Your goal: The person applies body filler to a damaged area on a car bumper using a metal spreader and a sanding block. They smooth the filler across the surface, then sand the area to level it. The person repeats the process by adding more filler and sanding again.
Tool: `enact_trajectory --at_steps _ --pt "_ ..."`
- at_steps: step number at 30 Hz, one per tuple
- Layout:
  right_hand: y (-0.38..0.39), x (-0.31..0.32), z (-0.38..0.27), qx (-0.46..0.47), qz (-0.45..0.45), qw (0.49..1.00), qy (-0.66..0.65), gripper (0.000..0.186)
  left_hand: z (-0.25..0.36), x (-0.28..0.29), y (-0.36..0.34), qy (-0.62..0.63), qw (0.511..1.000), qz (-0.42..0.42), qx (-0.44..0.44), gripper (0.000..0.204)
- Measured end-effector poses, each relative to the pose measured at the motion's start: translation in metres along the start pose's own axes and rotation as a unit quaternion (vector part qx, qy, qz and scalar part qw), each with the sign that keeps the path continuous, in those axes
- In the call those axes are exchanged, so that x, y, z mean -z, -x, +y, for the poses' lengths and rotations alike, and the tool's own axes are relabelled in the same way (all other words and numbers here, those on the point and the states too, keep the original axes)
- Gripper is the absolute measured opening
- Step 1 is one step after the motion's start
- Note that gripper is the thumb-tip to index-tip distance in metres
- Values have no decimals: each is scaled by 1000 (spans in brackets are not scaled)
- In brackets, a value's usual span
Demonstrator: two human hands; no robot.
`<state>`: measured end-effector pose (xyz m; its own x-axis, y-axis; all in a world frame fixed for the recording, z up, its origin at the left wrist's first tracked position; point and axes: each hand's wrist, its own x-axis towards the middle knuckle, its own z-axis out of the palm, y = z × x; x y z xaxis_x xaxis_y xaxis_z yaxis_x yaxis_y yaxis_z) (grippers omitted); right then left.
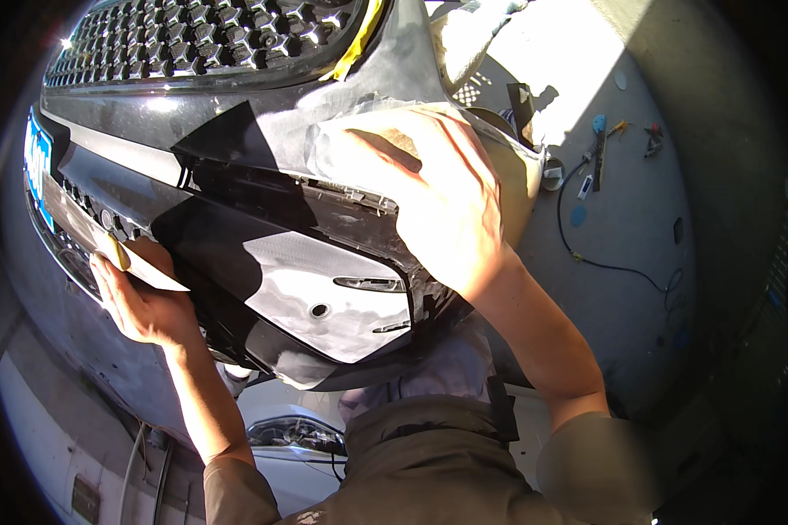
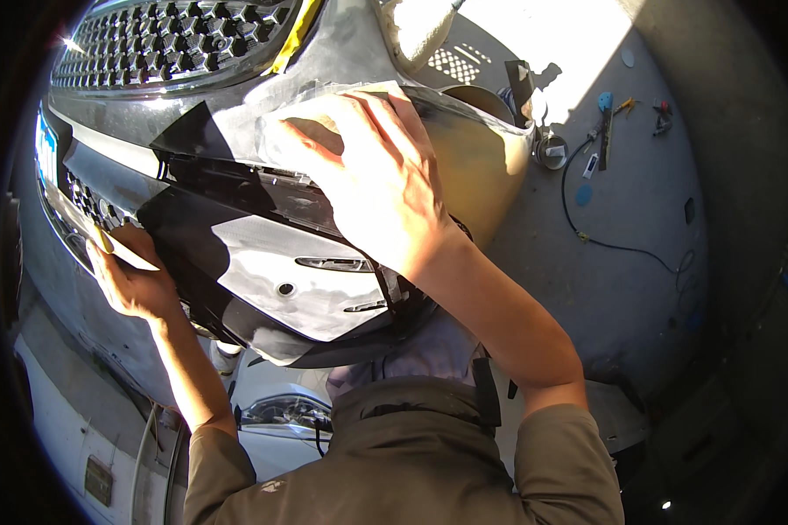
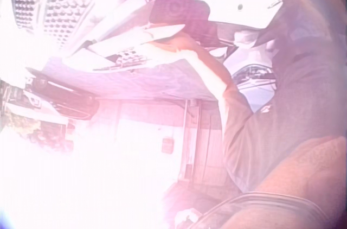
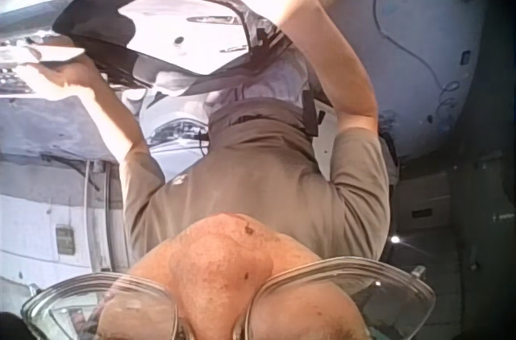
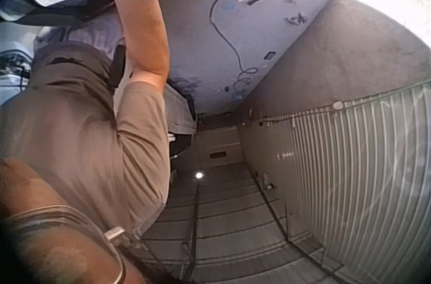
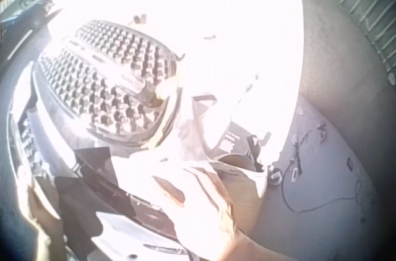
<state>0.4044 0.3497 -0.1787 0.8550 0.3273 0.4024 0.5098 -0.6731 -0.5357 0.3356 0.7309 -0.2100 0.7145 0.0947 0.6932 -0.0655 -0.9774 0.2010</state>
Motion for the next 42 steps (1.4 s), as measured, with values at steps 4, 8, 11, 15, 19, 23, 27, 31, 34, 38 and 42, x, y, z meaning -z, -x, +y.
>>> enact_trajectory --at_steps 4,8,11,15,19,23,27,31,34,38,42 --pt "10 -16 -16 -9 -25 999 27 51 6 0 -3 -37 999 -8 -30 42" --pt "21 8 -29 -36 -96 995 -1 52 8 1 -7 -13 1000 2 -17 44" --pt "16 33 -18 -58 -133 986 -79 47 11 3 -11 -116 990 -17 -83 45" --pt "5 45 13 -70 -59 988 -128 39 17 7 -17 -126 988 -36 -86 46" --pt "6 25 23 -82 -18 994 -70 47 20 6 -18 -135 988 -26 -77 45" --pt "13 -1 12 -92 -1 995 -40 48 18 7 -19 -141 986 -29 -82 47" --pt "20 0 4 -61 -17 997 -41 48 12 8 -18 -123 988 -23 -89 51" --pt "31 17 -6 -67 -71 994 -48 50 3 4 -14 -104 990 4 -90 51" --pt "33 32 -7 -61 -95 992 -61 49 6 8 -18 -163 979 -3 -122 48" --pt "27 67 9 -103 -186 970 -116 40 51 31 -27 -184 971 -51 -145 54" --pt "22 102 4 -74 -44 981 -174 38 149 54 -19 264 882 -171 351 40"
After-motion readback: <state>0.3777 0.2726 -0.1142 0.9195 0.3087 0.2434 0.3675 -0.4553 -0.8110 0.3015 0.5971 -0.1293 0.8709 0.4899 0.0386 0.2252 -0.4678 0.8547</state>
